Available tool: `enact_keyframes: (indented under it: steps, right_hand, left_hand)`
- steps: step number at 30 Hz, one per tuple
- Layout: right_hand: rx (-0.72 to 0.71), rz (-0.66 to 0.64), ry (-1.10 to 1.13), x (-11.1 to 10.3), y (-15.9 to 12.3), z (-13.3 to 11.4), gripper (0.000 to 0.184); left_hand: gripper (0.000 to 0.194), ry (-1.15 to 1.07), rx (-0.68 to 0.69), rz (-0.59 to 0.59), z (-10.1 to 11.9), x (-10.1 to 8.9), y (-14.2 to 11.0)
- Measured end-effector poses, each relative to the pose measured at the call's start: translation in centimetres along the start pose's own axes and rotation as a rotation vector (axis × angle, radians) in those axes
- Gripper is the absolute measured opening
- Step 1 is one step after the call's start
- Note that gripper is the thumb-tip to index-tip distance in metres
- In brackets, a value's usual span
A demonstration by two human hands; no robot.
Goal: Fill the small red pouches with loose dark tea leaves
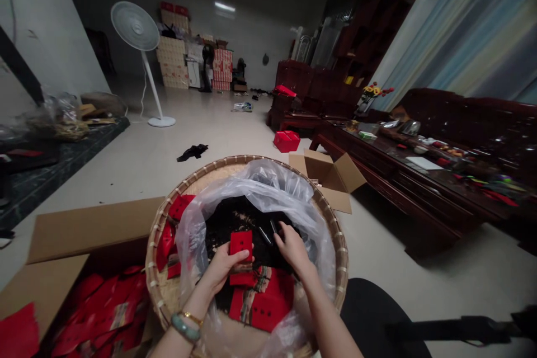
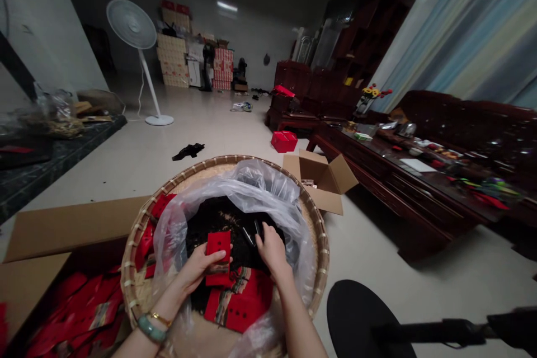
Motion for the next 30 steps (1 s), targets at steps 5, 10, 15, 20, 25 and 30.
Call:
enact_keyframes:
  steps: [5,10,15,20,25,30]
  right_hand:
    - [-0.009,-0.007,-0.15,0.7,-1.2,-1.4,0.059]
    - [0.073,-0.023,-0.119,1.1,-0.4,-1.3,0.056]
    - [-0.042,-0.082,0.383,-1.2,-0.2,0.7,0.049]
    - [-0.197,-0.353,0.66,-3.9,-1.7,-0.5,0.053]
    - [-0.247,-0.442,0.601,-4.5,-2.3,-3.4,0.045]
    - [-0.238,-0.416,0.596,-3.8,-2.2,-4.4,0.033]
  left_hand:
    - [0.046,0.013,0.006,-0.002,-0.1,0.2,0.1]
    - [0.046,0.034,0.018,0.023,0.0,0.1,0.0]
    - [0.049,0.047,0.01,0.022,0.0,-0.1,0.1]
    - [0.046,0.121,0.001,-0.052,0.2,0.7,-0.2]
    - [0.045,0.238,-0.029,-0.14,-0.2,1.0,-0.7]
    - [0.044,0.2,-0.056,-0.14,-0.6,0.7,-0.8]
Point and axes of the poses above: each hand's wrist, its own y-axis towards the middle knuckle, its own x-axis out of the palm, z = x × y, the point moved 3 cm from there along y, towards the middle knuckle, and after that the axes turned 5 degrees about x, right-handed, at the moved point
